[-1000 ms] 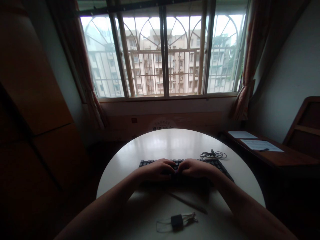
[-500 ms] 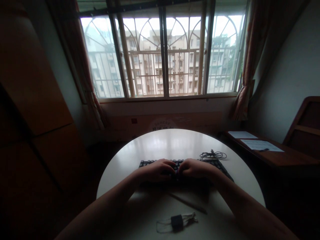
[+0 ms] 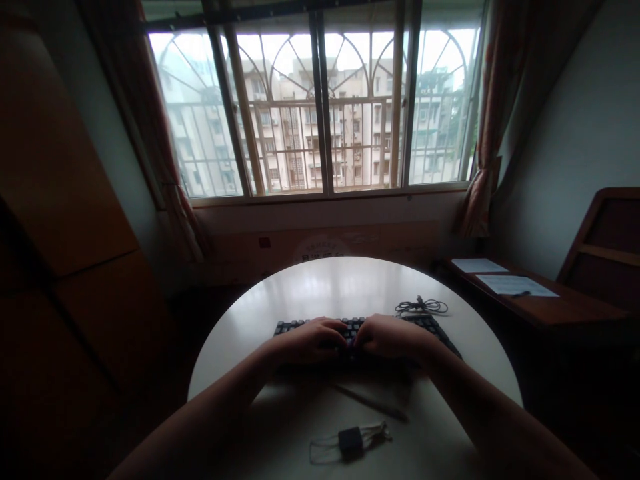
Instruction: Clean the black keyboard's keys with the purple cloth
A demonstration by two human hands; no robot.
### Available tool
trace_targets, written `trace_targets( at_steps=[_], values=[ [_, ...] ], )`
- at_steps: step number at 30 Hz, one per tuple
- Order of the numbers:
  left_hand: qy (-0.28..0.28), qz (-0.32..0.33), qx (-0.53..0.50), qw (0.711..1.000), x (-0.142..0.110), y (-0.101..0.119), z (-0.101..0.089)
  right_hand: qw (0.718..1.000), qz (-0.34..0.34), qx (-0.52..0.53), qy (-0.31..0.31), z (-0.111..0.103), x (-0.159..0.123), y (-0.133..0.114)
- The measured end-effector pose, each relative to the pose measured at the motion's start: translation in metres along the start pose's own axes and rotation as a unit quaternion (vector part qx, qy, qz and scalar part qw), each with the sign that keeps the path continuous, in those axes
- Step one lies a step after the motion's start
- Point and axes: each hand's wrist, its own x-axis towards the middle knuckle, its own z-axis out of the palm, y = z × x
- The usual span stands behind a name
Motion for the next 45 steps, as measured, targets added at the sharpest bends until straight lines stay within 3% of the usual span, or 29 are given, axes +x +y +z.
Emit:
trace_targets(
  at_steps=[7,21,33,45],
  values=[
    [0.021,0.019,0.029,0.999,0.000,0.002,0.003,0.999,-0.018,0.025,-0.026,-0.004,-0.004,-0.004],
    [0.037,0.008,0.073,0.997,0.002,0.005,0.009,0.996,0.016,0.044,-0.080,-0.016,-0.010,0.003],
    [0.044,0.002,0.068,0.997,-0.001,0.007,0.007,0.993,0.071,0.012,-0.090,-0.026,-0.021,0.037],
    [0.040,0.006,0.072,0.997,0.001,0.010,0.007,0.997,0.028,0.034,-0.063,-0.019,-0.014,0.019]
  ],
)
